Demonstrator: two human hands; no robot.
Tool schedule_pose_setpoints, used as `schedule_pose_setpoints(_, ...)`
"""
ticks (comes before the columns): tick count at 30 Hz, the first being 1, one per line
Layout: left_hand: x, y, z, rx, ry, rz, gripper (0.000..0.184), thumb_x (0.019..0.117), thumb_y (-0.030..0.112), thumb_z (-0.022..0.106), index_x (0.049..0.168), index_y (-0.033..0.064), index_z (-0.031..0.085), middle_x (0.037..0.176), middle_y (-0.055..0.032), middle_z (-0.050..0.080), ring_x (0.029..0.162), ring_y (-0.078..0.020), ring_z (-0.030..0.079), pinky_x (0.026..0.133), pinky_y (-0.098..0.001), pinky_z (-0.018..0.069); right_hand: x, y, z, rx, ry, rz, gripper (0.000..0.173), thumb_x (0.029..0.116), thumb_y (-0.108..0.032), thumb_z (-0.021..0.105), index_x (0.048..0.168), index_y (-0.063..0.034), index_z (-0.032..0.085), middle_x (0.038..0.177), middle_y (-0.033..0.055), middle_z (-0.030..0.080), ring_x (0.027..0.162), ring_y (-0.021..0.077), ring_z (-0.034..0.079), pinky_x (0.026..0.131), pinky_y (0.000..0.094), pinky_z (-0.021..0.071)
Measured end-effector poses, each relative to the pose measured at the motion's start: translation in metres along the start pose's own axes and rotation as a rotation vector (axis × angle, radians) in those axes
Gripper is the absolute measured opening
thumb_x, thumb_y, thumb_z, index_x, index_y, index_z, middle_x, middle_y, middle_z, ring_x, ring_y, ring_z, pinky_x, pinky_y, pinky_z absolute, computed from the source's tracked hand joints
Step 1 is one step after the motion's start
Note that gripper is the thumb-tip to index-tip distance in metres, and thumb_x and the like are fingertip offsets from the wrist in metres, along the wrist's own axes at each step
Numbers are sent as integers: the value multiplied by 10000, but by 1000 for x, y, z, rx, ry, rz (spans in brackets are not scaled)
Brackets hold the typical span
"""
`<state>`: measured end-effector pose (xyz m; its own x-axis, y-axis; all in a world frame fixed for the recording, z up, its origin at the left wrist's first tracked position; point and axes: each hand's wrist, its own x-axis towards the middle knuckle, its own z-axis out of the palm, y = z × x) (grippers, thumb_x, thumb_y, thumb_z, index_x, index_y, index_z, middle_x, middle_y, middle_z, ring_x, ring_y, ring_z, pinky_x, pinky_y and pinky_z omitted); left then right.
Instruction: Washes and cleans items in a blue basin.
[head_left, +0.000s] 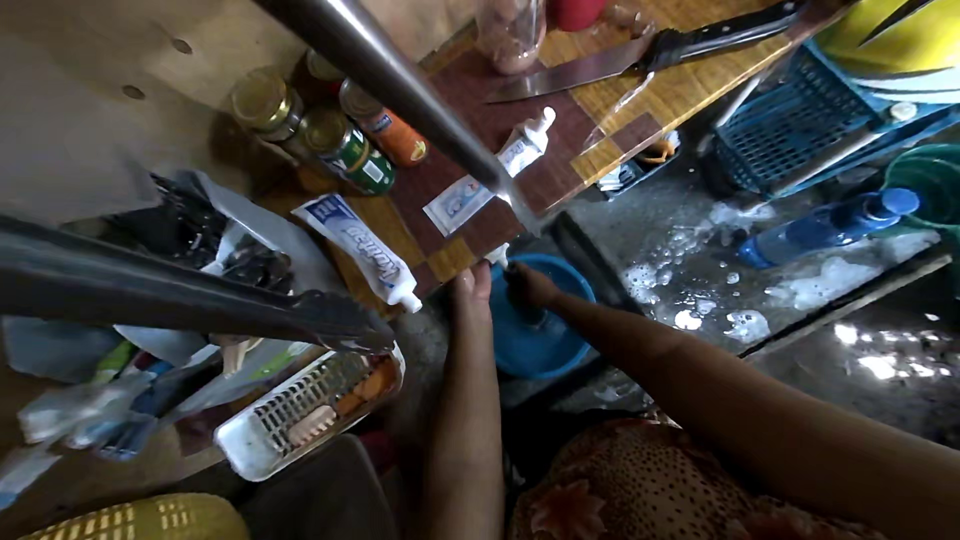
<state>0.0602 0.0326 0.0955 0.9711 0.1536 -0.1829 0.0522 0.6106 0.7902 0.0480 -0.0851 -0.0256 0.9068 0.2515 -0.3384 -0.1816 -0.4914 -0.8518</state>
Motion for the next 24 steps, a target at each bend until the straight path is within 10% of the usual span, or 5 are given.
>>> schedule_pose_setpoints(11, -37, -27, -81, 278, 401, -223, 487, 1103, 271, 468, 1496, 7, 356, 1388, -186, 472, 1194, -242, 548, 1038, -351, 477, 0, -4, 2, -16, -12, -67, 496, 1031, -343, 625, 1386, -11, 527, 1092, 245, 695, 1012, 410, 691, 915, 629, 533)
schedule_pose_setpoints(14, -48, -34, -94, 382, 401, -294, 412, 1119, 240, 419, 1419, -43, 405, 1252, -181, 523, 1062, -212, 589, 951, -320, 517, 0, -8, 0, 9, 11, -97, 481, 1044, -342, 601, 1362, 13, 533, 1045, 237, 697, 966, 394, 697, 894, 614, 543)
schedule_pose_setpoints(17, -52, -37, -92, 559, 220, -159, 366, 1069, 76, 500, 1422, -20, 484, 1358, -206, 570, 1157, -250, 617, 972, -403, 532, 4, -6, 0, 33, 83, -114, 496, 1031, -318, 626, 1391, 2, 511, 1048, 215, 703, 971, 372, 702, 896, 603, 553)
schedule_pose_setpoints(20, -49, -23, -59, 850, 18, 36, 658, 1051, 269, 577, 1584, 52, 258, 1587, -186, 389, 1399, -281, 467, 1113, -445, 449, 2, -6, -1, 37, 92, -121, 518, 1023, -302, 634, 1427, -11, 492, 1099, 226, 701, 1022, 387, 696, 931, 618, 539)
schedule_pose_setpoints(24, -35, -12, 21, 1043, -40, 281, 834, 890, 298, 812, 1492, -74, 371, 1440, -243, 533, 1353, -243, 520, 1153, -375, 412, -4, -14, 2, 23, 109, -157, 431, 1034, -211, 601, 1405, -2, 532, 1155, 237, 698, 1076, 379, 690, 960, 608, 524)
